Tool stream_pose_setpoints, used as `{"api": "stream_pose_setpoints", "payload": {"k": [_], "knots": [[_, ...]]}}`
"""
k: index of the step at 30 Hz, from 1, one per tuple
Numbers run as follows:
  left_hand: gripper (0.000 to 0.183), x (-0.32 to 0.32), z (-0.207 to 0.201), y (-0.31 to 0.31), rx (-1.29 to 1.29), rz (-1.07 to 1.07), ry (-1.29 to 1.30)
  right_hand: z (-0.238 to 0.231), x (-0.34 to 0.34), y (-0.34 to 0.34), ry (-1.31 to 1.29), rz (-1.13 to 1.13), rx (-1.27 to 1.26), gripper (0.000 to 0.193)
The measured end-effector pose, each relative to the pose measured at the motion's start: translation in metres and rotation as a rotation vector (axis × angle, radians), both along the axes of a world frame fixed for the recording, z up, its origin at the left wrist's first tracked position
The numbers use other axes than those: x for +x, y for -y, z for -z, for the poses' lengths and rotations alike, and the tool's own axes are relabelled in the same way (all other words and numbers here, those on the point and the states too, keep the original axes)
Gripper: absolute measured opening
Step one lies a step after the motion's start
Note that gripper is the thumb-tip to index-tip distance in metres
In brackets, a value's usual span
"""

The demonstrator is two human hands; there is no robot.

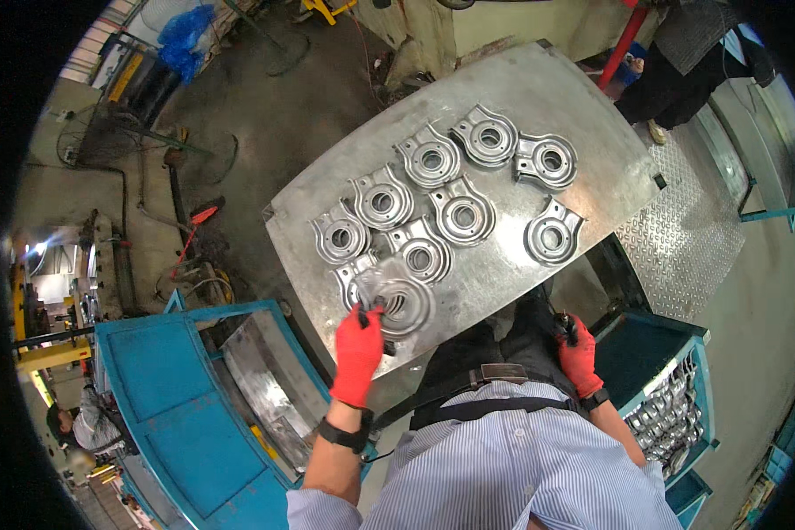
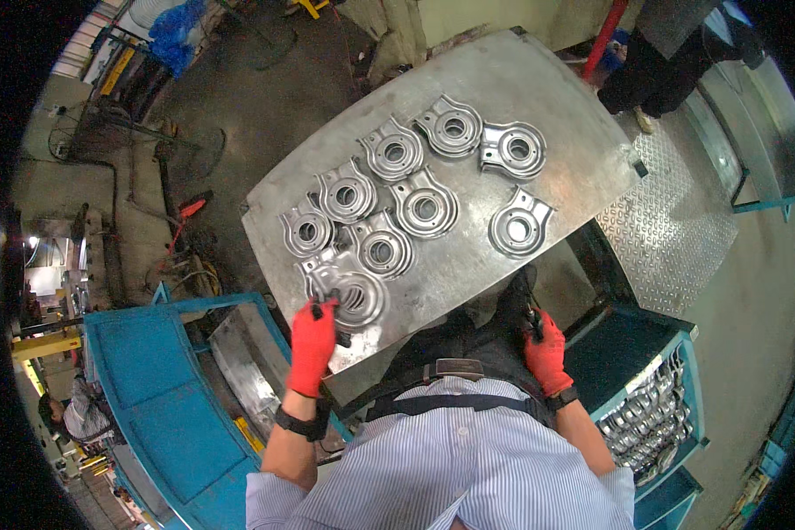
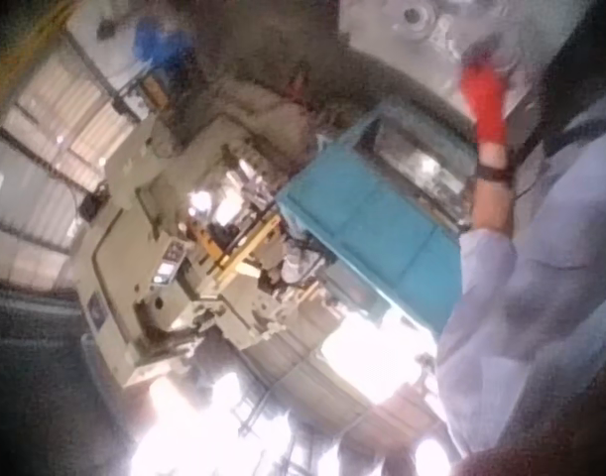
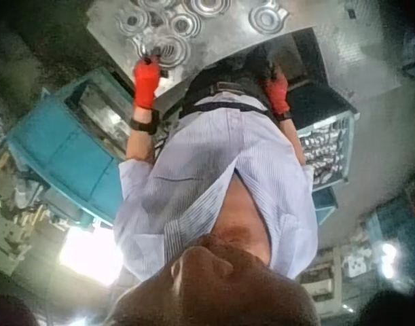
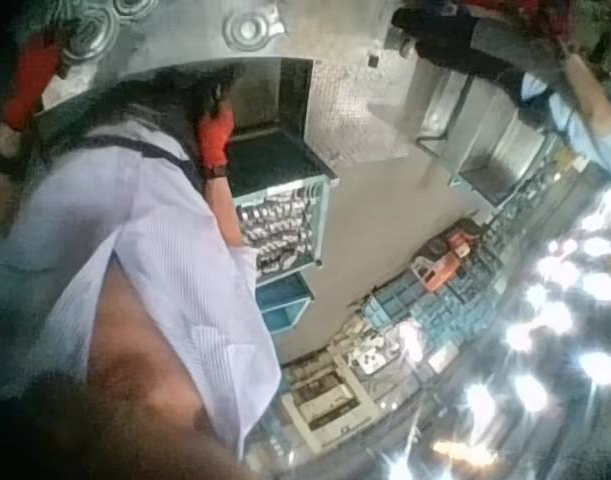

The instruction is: Picking up machined metal housing parts from a workbench and packing them into organized rows within a transport bin, then covering the bin with plastic wrap.

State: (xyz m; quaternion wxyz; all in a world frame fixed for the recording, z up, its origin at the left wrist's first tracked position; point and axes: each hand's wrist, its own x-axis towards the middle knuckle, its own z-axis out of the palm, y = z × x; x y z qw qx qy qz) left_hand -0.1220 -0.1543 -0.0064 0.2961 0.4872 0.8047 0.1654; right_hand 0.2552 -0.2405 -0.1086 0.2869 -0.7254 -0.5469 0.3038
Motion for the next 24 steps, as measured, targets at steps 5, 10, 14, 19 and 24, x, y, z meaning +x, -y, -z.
{"api": "stream_pose_setpoints", "payload": {"k": [5, 10, 14, 19, 24], "knots": [[0.048, -0.039, 0.007, -0.019, 0.020, -0.019, -0.115, 0.007, 0.001, 0.003, -0.011, -0.011, -0.001, 0.040], [0.051, -0.045, 0.025, -0.015, 0.192, 0.096, -0.447, 0.002, 0.002, 0.005, -0.010, 0.042, -0.027, 0.040], [0.052, -0.049, 0.030, -0.016, 0.096, 0.105, -0.527, 0.005, 0.008, 0.010, -0.023, 0.107, 0.028, 0.040], [0.053, 0.006, -0.030, -0.029, 0.426, 0.058, -0.373, 0.005, 0.014, 0.009, 0.014, 0.154, -0.035, 0.042], [0.044, 0.137, -0.030, -0.053, 0.380, 0.599, 0.217, 0.005, 0.023, 0.009, 0.032, 0.205, -0.026, 0.041]]}}
